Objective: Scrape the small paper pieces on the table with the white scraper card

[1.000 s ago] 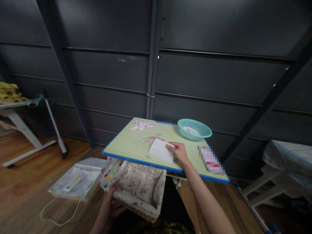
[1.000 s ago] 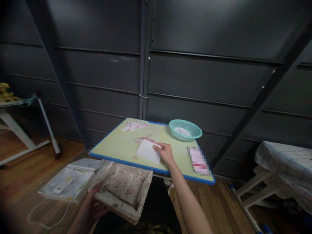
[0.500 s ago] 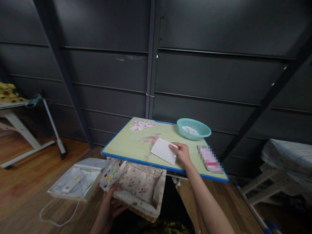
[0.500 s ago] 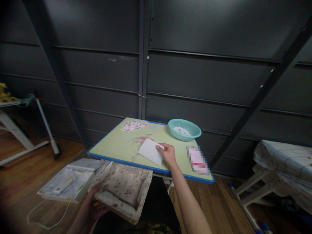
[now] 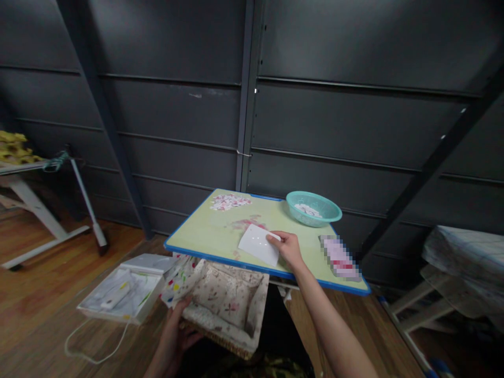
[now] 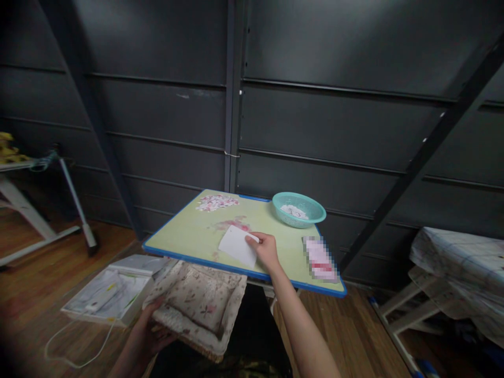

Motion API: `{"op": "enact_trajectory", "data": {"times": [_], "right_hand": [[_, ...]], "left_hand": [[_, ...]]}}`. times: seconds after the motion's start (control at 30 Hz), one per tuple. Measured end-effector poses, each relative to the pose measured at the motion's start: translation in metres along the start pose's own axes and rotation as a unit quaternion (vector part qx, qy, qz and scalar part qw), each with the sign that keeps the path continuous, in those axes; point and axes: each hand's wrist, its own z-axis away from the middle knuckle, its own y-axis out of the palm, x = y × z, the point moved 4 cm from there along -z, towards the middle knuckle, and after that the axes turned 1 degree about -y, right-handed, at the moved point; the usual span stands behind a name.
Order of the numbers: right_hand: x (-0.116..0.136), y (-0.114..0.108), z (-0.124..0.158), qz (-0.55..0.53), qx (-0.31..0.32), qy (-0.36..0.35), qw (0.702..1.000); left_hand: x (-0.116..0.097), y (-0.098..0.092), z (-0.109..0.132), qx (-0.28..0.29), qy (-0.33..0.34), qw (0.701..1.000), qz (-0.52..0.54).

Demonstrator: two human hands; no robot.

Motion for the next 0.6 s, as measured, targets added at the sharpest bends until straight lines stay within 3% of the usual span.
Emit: {"op": "enact_trajectory", "data": {"times": [0.6], "right_hand": [[-0.001, 0.017, -0.001, -0.052, 0.019, 0.03, 0.998]], "left_hand": [[-0.002, -0.002, -0.001, 0.001, 0.003, 1.0, 0.003]]}}
